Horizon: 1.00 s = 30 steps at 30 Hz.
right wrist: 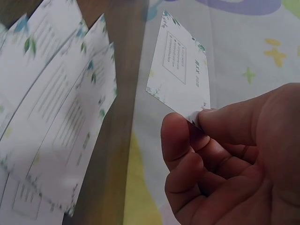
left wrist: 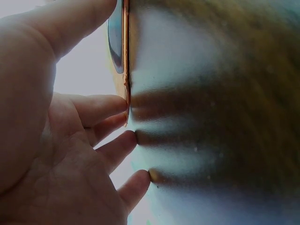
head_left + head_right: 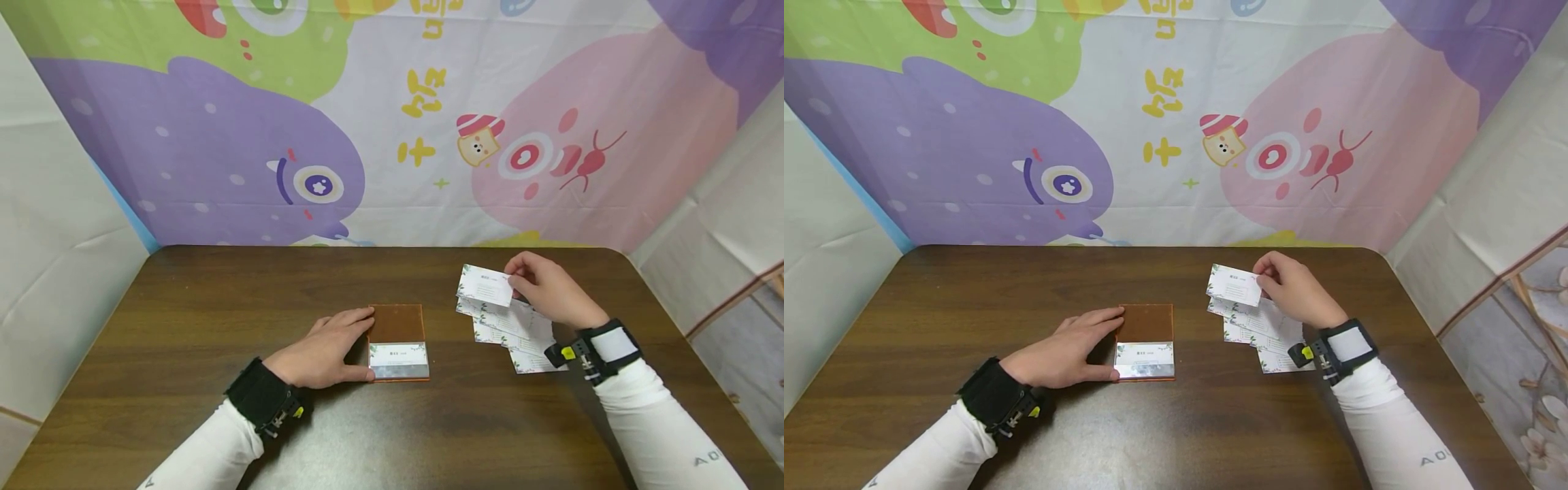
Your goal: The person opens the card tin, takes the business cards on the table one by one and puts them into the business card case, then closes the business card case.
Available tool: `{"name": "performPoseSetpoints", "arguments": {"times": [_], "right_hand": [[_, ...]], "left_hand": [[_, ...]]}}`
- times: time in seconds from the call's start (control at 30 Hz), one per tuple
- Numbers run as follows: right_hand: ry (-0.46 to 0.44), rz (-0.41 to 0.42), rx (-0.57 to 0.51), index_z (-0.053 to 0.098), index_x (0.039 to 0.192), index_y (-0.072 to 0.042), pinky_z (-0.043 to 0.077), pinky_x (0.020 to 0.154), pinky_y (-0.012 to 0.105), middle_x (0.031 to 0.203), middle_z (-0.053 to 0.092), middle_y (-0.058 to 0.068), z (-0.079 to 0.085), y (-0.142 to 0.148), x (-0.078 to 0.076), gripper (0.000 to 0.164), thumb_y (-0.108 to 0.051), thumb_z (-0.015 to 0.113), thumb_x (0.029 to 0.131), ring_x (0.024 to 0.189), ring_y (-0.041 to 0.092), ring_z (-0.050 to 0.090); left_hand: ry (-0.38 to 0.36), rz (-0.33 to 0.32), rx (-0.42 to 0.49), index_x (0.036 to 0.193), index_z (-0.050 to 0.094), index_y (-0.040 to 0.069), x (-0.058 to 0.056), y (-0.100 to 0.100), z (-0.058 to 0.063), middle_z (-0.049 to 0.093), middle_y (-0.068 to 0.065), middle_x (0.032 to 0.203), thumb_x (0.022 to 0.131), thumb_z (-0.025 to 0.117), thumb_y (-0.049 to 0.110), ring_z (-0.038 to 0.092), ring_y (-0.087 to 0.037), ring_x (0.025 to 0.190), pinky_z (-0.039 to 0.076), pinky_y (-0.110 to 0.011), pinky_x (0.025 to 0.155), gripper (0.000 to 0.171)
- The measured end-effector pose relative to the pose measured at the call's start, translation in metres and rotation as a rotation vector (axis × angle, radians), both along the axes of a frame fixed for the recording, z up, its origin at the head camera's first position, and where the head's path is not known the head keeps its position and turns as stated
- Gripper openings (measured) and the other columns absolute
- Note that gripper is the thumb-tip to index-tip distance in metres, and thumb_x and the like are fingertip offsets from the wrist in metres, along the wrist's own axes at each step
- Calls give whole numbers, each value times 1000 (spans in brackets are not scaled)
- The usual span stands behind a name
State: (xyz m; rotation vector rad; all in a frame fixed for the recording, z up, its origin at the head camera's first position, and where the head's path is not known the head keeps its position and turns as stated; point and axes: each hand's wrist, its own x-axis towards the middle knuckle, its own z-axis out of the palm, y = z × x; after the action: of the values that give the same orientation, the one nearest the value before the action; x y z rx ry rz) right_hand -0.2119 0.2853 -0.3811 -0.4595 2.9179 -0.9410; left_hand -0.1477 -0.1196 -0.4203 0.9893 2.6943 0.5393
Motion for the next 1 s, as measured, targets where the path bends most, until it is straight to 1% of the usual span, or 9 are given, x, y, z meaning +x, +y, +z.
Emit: {"name": "performPoseSetpoints", "arguments": {"times": [0.17,0.3,0.53,0.8,1.0], "right_hand": [[36,35,8,59,113,-9,49,69,36,93,59,8,4,-9,1,13,-12,59,100,81,22,56],[50,59,-2,59,112,-9,48,69,35,91,59,8,4,-16,1,12,-11,59,100,81,22,55],[30,90,-36,59,110,-10,49,70,35,89,62,8,3,-30,3,10,-11,59,100,80,23,58],[36,114,-41,60,110,-11,48,69,34,90,61,5,1,-48,4,11,-12,59,100,81,20,56],[24,134,-43,59,109,-12,49,69,33,90,60,4,1,-60,6,10,-11,59,99,80,20,55]], "left_hand": [[-3,-2,2,154,36,2,0,0,0,23,-10,163,89,67,55,20,-27,148,22,-55,111,90],[-4,-6,5,155,36,2,0,0,1,23,-10,163,89,67,55,20,-27,148,21,-54,112,90],[-5,-7,4,155,35,2,0,0,0,23,-10,163,89,67,55,20,-27,148,22,-54,112,90],[-1,-6,3,154,36,1,0,0,0,23,-10,163,89,67,55,20,-27,148,22,-54,111,91],[5,-9,7,154,36,0,0,0,1,24,-11,163,89,67,55,21,-28,148,23,-55,111,90]]}}
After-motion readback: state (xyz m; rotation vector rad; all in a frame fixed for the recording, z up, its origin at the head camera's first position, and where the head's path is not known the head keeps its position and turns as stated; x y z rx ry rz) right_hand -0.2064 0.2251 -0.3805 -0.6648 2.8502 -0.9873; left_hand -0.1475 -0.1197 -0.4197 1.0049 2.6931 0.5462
